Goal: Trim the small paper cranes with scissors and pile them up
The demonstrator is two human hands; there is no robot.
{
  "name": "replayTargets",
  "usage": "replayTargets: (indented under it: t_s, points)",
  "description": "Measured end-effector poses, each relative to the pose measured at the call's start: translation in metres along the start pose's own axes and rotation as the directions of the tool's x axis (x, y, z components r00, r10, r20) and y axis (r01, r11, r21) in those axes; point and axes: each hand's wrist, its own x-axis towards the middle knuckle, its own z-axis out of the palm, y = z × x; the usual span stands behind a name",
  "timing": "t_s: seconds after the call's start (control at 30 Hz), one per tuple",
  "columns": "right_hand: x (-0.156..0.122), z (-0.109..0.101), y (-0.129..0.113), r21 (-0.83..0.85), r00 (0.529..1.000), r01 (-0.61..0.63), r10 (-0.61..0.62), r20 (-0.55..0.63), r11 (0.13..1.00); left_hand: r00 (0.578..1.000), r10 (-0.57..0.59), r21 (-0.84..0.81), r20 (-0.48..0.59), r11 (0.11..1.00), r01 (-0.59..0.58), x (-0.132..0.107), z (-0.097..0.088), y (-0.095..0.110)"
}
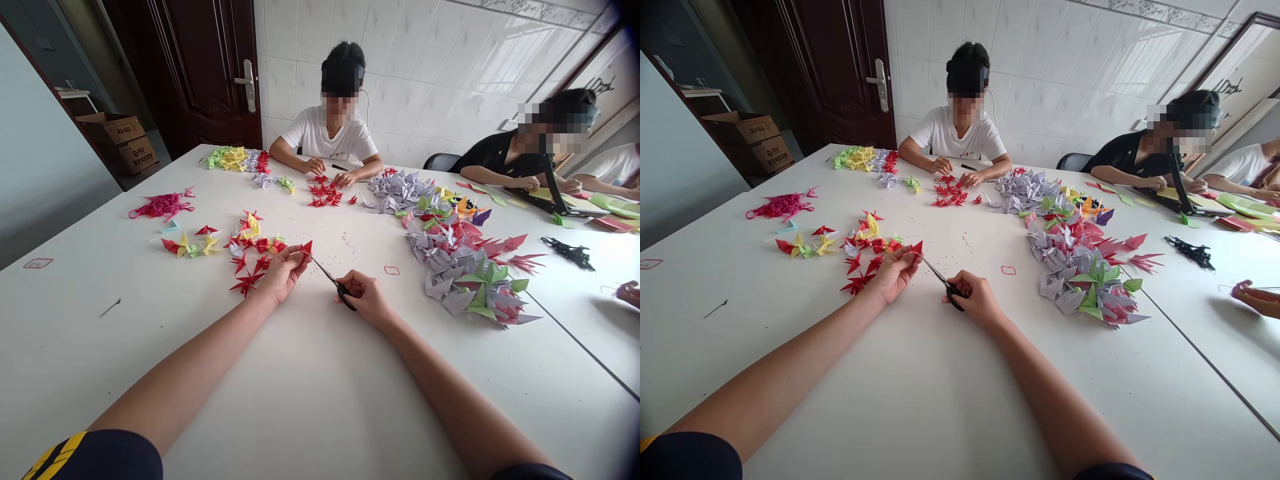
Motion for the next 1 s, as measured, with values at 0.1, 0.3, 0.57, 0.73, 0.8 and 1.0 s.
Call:
replayTargets:
  t_s: [0.1,0.3,0.57,0.73,0.8,1.0]
  points:
    - [-0.0004,-0.0005,-0.0006,-0.002,1.0,0.006,-0.006,0.0,1.0,1.0,0.006,0.0,-0.002,1.0,-0.006,0.0015,-0.001,-0.0007]
    - [-0.0005,-0.0003,-0.0012,-0.009,1.0,0.006,-0.006,-0.001,1.0,1.0,0.011,0.005,0.009,1.0,-0.011,0.0031,-0.0027,-0.0018]
    - [0.0007,0.001,0.001,-0.031,0.999,0.017,-0.018,-0.034,0.999,1.0,0.007,0.004,0.007,1.0,-0.007,0.0015,-0.0019,-0.0013]
    - [-0.0009,0.0039,0.0,-0.092,0.994,0.032,-0.042,-0.102,0.995,0.999,0.046,0.01,-0.017,0.999,-0.045,0.0019,-0.0011,-0.0024]
    - [-0.0024,0.0054,-0.0022,-0.153,0.991,0.032,-0.052,-0.127,0.988,0.998,0.062,0.018,-0.02,0.998,-0.062,0.0022,-0.0011,-0.0031]
    - [-0.0046,0.0068,-0.0085,-0.231,0.965,0.089,-0.141,-0.219,0.969,0.997,0.067,0.004,-0.038,0.998,-0.067,0.0043,-0.0022,-0.0044]
